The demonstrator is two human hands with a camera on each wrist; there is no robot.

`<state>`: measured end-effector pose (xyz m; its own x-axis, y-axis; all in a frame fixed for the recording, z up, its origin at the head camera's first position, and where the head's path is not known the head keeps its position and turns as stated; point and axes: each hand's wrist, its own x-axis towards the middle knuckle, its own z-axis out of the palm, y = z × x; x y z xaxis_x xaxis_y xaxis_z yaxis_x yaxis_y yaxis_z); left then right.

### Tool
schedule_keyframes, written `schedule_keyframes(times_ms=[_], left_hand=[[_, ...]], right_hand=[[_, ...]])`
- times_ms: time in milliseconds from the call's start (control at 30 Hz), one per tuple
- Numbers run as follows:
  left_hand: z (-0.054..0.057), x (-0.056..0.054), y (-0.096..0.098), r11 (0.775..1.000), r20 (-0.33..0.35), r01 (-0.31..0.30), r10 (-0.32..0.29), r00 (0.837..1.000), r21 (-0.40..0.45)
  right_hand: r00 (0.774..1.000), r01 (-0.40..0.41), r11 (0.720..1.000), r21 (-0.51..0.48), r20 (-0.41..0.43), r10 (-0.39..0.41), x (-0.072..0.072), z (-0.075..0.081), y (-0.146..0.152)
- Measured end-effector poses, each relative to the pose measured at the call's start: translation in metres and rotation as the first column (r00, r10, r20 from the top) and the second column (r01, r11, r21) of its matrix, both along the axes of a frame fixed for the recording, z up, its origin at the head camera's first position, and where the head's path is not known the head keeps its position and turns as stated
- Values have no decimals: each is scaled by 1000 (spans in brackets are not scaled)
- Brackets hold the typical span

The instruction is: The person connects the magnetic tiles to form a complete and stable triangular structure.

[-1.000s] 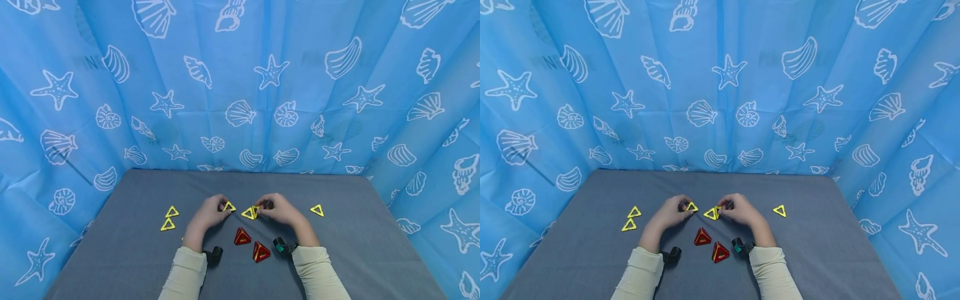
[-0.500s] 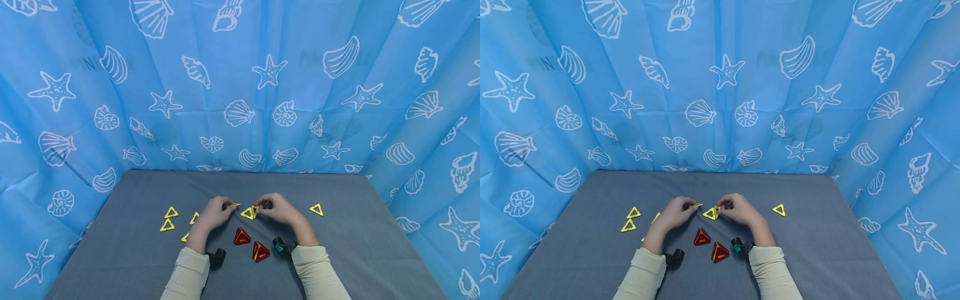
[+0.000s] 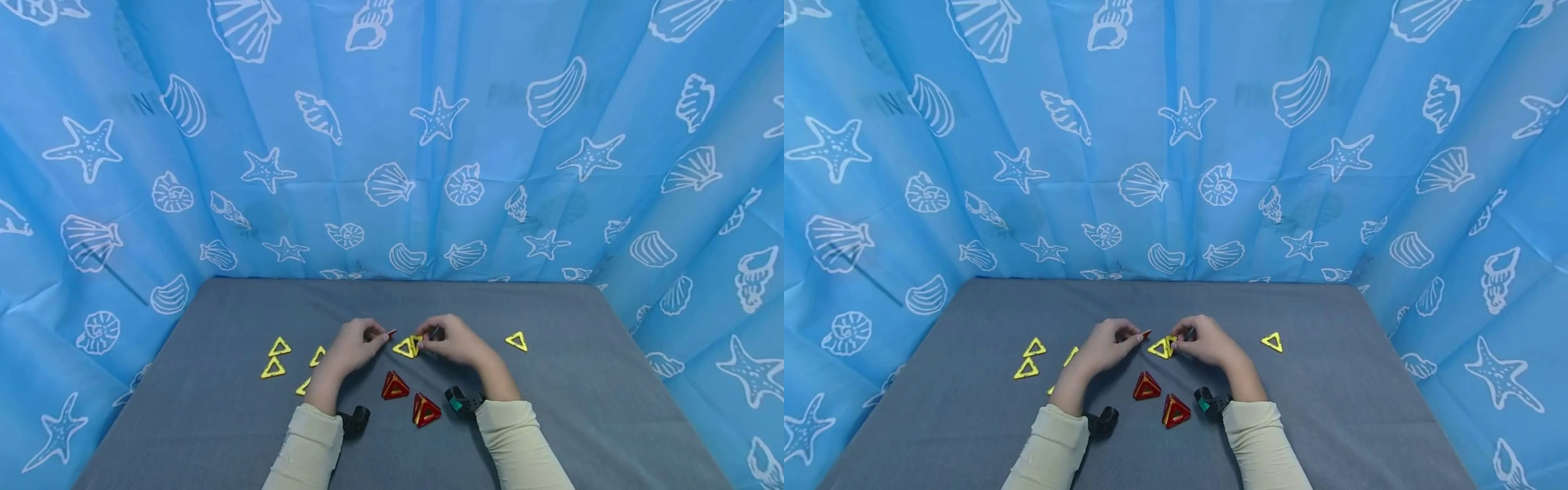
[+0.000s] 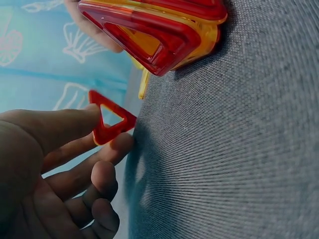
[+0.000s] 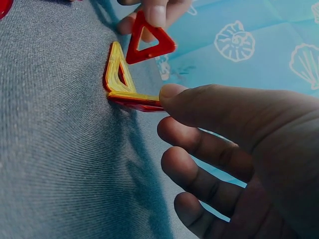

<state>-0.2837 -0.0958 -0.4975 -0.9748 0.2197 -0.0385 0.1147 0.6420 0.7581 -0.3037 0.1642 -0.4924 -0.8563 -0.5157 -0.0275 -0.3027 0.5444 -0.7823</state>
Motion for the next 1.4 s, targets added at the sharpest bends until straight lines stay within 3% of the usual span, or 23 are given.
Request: schedule_keyframes(times_ms=[333, 900, 1400], left_hand=[[-1, 0, 1, 998, -26, 3, -1, 1000, 57], [-1, 0, 3, 998, -44, 13, -10, 999, 63], [-1, 0, 4, 997, -48, -43, 46, 998, 59]], right_hand=[[1000, -1, 1000, -3, 4, 1, 1, 1, -1], [1000, 6, 1000, -4, 24, -6, 2, 3, -2], [1000, 8, 1000, -3, 19, -8, 2, 3, -3]])
